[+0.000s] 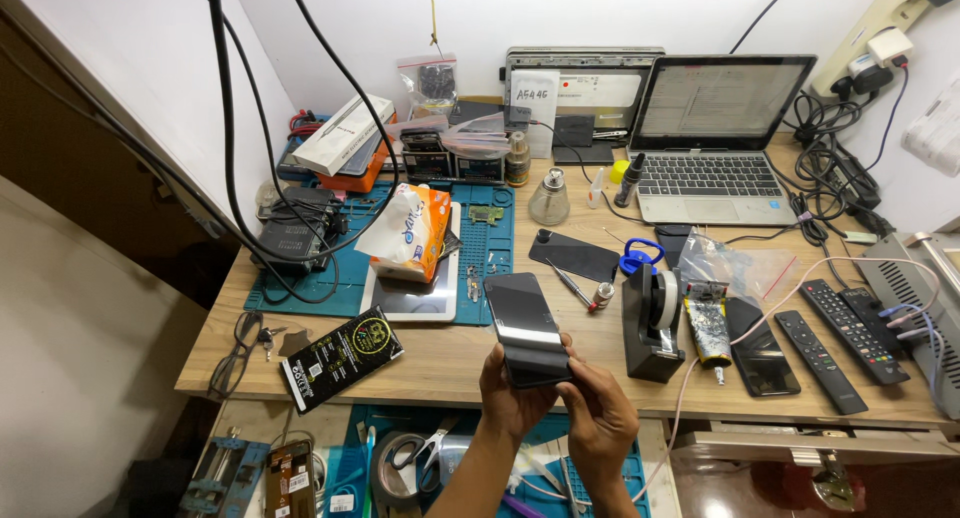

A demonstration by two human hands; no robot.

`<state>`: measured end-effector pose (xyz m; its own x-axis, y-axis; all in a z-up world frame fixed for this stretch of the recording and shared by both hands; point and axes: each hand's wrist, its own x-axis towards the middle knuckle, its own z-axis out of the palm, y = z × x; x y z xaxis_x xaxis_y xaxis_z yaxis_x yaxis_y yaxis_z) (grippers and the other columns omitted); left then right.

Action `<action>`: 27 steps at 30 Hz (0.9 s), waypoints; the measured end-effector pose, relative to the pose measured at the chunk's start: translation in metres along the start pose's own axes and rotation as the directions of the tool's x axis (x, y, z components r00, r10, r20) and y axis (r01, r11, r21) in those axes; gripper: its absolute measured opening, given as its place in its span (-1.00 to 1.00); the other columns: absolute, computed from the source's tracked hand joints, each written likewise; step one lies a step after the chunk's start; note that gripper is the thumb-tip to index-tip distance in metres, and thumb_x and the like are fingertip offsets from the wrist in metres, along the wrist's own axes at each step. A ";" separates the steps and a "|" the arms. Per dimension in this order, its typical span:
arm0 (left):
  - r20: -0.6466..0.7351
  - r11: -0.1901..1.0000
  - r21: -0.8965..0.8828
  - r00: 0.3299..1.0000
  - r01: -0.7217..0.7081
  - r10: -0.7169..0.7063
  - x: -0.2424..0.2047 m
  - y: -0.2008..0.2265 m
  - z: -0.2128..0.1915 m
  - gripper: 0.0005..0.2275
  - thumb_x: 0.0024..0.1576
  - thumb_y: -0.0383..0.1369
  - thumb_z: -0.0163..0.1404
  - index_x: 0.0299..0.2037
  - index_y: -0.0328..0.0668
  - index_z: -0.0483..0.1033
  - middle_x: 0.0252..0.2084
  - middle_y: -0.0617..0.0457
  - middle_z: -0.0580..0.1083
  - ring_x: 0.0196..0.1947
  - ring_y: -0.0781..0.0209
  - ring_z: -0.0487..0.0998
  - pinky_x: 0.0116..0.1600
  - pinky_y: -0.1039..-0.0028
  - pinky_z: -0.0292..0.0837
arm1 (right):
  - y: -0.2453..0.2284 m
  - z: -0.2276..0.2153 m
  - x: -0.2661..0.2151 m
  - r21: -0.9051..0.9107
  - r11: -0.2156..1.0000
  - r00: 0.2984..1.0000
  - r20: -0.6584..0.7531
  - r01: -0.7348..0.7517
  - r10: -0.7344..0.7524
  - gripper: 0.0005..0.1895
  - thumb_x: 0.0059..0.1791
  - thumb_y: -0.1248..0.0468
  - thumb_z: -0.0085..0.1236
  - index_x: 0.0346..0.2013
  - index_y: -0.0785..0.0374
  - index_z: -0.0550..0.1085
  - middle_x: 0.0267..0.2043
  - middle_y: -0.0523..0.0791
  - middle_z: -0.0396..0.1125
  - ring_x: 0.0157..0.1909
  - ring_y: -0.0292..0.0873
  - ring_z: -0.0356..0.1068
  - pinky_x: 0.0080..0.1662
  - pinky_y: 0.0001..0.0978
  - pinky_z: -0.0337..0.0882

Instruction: The person holds a black smartphone and wipes its screen and edges with a white cloth. They rotate the device to clean different sides, including the back and frame, while working at a cluttered desk.

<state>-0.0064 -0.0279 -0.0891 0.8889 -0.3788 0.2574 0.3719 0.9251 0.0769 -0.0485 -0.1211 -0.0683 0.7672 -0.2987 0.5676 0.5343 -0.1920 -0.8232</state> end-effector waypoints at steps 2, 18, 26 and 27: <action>0.011 1.000 -0.001 1.000 0.015 -0.015 0.000 0.000 -0.002 -0.39 -0.04 -0.11 0.01 0.08 -0.43 0.13 -0.05 -0.27 0.30 -0.03 -0.09 0.38 0.03 0.35 0.41 | 0.004 0.000 -0.002 -0.018 1.000 1.000 -0.003 -0.004 0.004 -0.75 -0.20 0.44 0.11 -0.23 0.38 0.45 -0.20 0.03 0.39 -0.07 -0.10 0.41 -0.01 -0.41 0.43; -0.071 0.998 0.050 0.997 0.024 -0.020 0.000 -0.008 0.011 -0.34 -0.14 0.05 0.01 -0.02 -0.40 0.22 -0.19 -0.13 0.33 -0.15 0.00 0.40 0.14 0.31 0.27 | 0.027 0.004 -0.022 0.169 0.975 0.976 -0.134 -0.148 0.171 -0.68 -0.27 0.48 0.19 -0.24 0.41 0.40 -0.20 0.05 0.38 -0.12 -0.14 0.42 -0.03 -0.44 0.45; 0.009 0.999 -0.033 1.000 0.008 -0.008 0.001 -0.013 -0.003 -0.33 -0.08 0.05 -0.03 0.06 -0.40 0.15 -0.13 -0.12 0.29 -0.16 0.10 0.43 0.21 0.29 0.19 | 0.022 0.002 -0.020 0.083 0.994 0.989 -0.126 -0.064 0.075 -0.66 -0.29 0.45 0.24 -0.25 0.37 0.41 -0.27 0.00 0.40 -0.20 -0.17 0.44 -0.09 -0.48 0.48; 0.024 1.000 -0.022 1.000 0.011 -0.011 0.001 -0.013 -0.004 -0.33 -0.07 0.06 -0.04 0.06 -0.39 0.16 -0.13 -0.11 0.29 -0.15 0.10 0.41 0.22 0.28 0.17 | 0.022 0.001 -0.019 0.054 0.998 0.994 -0.103 -0.036 0.041 -0.66 -0.28 0.43 0.23 -0.25 0.37 0.41 -0.25 0.00 0.39 -0.16 -0.16 0.44 -0.07 -0.48 0.49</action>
<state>-0.0096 -0.0405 -0.0941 0.8782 -0.3879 0.2797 0.3876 0.9199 0.0589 -0.0513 -0.1186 -0.0970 0.7477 -0.4015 0.5290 0.5249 -0.1307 -0.8411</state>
